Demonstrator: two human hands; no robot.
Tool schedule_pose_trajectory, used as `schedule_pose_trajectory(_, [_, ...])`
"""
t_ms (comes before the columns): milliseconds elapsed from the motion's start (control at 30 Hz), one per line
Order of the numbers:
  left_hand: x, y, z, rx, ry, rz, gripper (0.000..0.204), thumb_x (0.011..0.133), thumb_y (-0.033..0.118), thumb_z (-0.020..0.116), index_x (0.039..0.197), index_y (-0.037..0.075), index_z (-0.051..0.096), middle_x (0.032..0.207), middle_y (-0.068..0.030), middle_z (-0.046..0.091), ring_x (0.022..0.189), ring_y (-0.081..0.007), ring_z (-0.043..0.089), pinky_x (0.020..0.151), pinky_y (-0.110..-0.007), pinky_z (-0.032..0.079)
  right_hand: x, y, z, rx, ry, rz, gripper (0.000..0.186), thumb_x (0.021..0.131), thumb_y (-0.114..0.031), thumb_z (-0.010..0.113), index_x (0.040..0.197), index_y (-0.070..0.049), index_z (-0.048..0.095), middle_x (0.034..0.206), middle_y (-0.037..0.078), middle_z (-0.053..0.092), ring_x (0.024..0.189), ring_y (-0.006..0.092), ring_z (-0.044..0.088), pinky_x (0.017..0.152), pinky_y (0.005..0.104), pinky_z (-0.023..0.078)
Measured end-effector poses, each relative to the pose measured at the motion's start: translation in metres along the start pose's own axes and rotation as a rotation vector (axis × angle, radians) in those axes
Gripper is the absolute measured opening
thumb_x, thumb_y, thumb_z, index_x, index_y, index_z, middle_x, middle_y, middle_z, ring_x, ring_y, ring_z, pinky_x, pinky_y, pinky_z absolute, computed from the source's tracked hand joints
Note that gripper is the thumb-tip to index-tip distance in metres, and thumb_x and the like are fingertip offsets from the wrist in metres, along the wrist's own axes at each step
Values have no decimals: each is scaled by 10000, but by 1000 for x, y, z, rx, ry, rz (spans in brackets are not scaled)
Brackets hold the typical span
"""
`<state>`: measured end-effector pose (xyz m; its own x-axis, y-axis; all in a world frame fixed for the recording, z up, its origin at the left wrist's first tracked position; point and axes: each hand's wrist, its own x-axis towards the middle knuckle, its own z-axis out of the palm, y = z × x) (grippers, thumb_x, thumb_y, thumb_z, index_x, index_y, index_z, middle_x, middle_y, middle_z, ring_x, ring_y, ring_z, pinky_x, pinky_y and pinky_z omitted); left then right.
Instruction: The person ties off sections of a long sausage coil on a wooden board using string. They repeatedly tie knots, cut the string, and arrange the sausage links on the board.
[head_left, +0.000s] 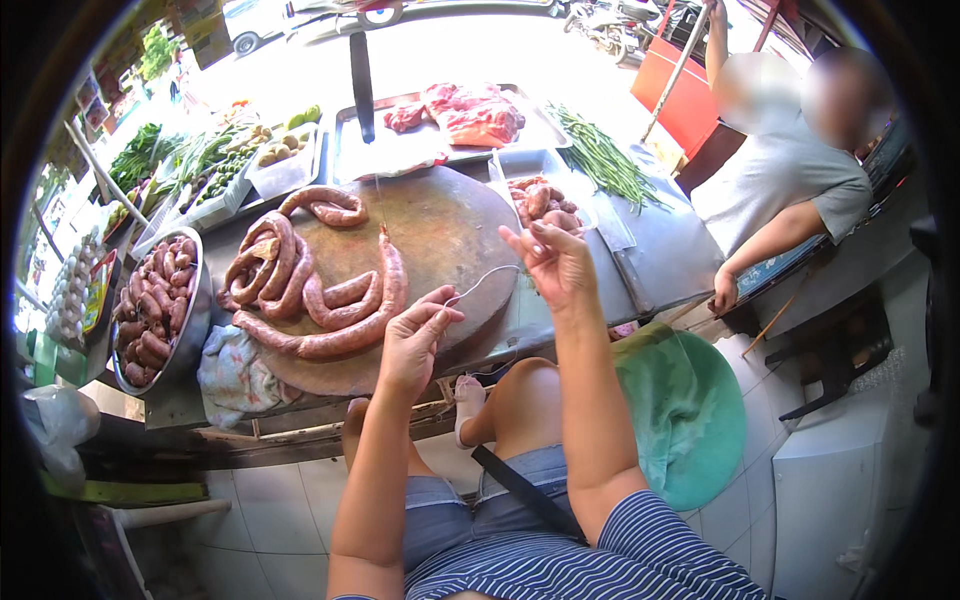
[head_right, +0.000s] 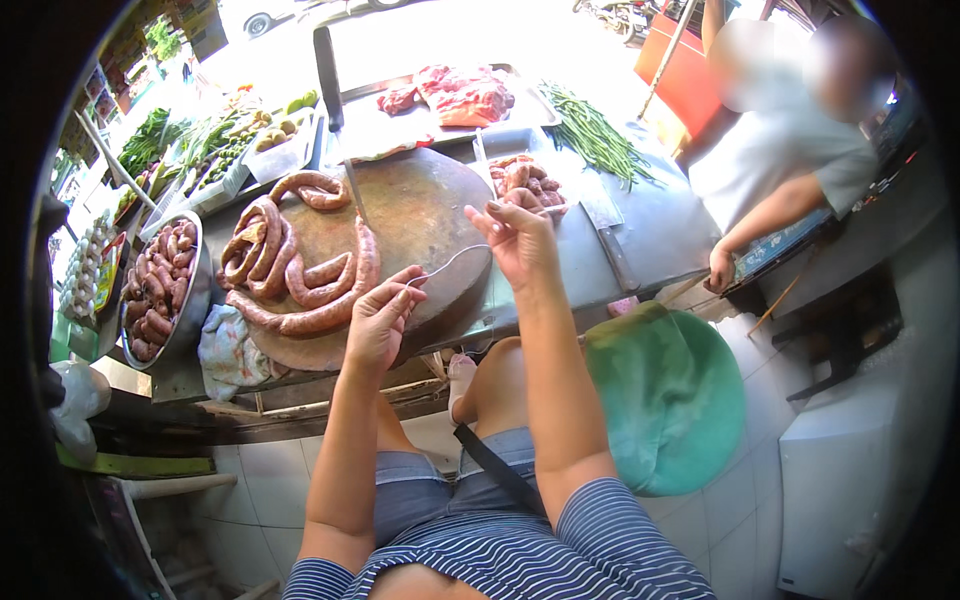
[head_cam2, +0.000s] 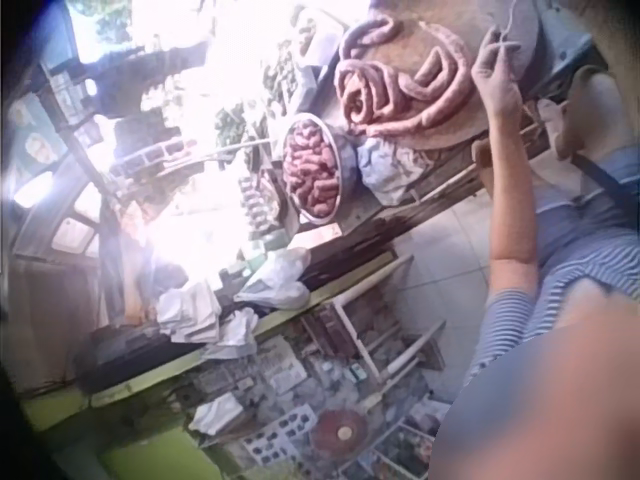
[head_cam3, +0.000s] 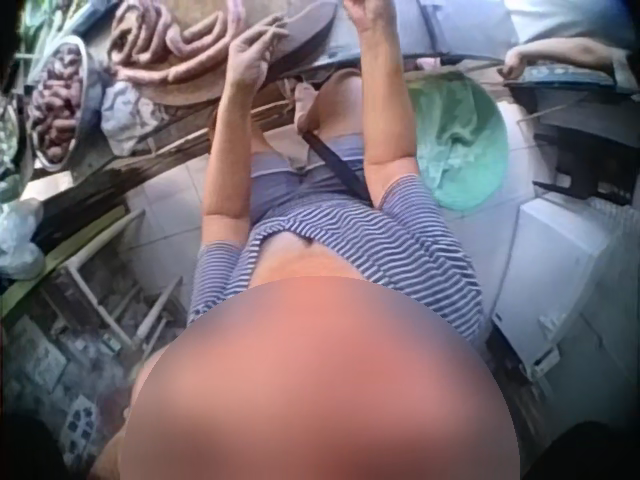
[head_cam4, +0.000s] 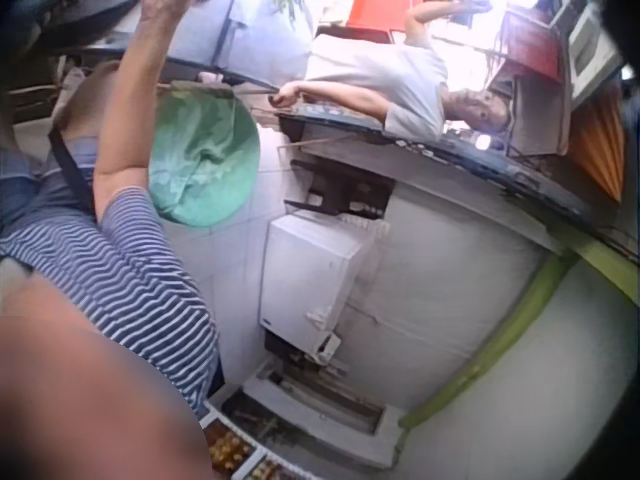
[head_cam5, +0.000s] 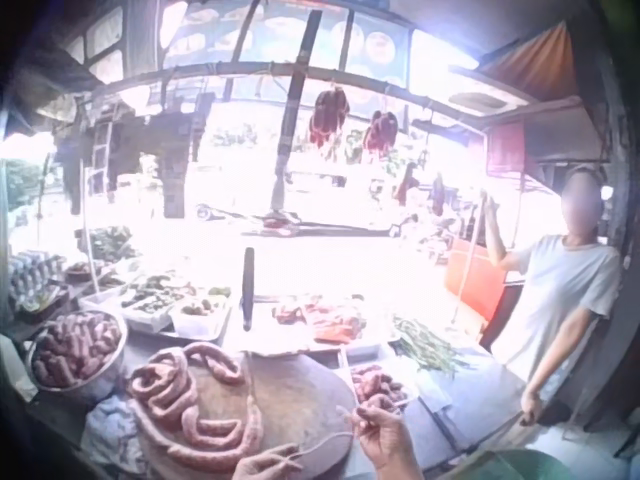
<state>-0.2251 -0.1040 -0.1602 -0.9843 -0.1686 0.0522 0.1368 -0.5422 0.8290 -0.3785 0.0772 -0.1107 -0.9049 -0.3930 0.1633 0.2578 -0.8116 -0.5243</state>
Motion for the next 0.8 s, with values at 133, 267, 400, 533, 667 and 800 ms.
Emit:
schedule_pose_trajectory(133, [7,7,-4,-71,-117,-46,154,949,57,622,952,-78,696,1385,-193,530,1208,-245,568,1016,-318,448,8,33,-18,-246,302,34,282,799,117,634,712,-102,479,663,3,518,567,115,520,856,431,588])
schedule_pose_trajectory(267, [8,6,-3,-69,-112,-70,206,948,124,646,948,-75,695,1303,-221,584,1189,-302,594,1036,-395,473,7,43,-24,-321,255,-22,284,765,148,652,732,-89,498,666,-3,530,581,101,555,669,282,559])
schedule_pose_trajectory(400, [4,7,-6,-151,-134,-67,183,962,77,613,992,-83,695,1308,-199,586,1198,-259,587,1013,-345,473,-2,49,-17,-596,202,-87,290,728,83,729,705,-107,512,647,-23,538,550,74,514,531,221,427])
schedule_pose_trajectory(533, [2,7,-8,-191,-140,-41,191,976,86,595,997,-78,691,1297,-191,593,1173,-261,598,1008,-353,488,-6,58,-15,-809,216,-117,283,698,54,758,701,-111,528,674,-27,561,552,58,489,513,212,400])
schedule_pose_trajectory(667, [1,9,-9,-228,-157,-76,182,973,95,604,983,-66,689,1279,-186,602,1175,-262,599,1012,-364,486,1,54,-9,-795,167,-99,280,700,65,758,717,-111,540,689,-3,578,532,73,498,502,217,396])
schedule_pose_trajectory(800, [2,9,-11,-265,-182,-99,179,969,104,613,980,-57,691,1284,-187,598,1177,-272,598,1020,-383,481,11,22,12,-550,255,51,246,780,80,702,731,-93,535,672,26,594,606,168,650,567,262,547])
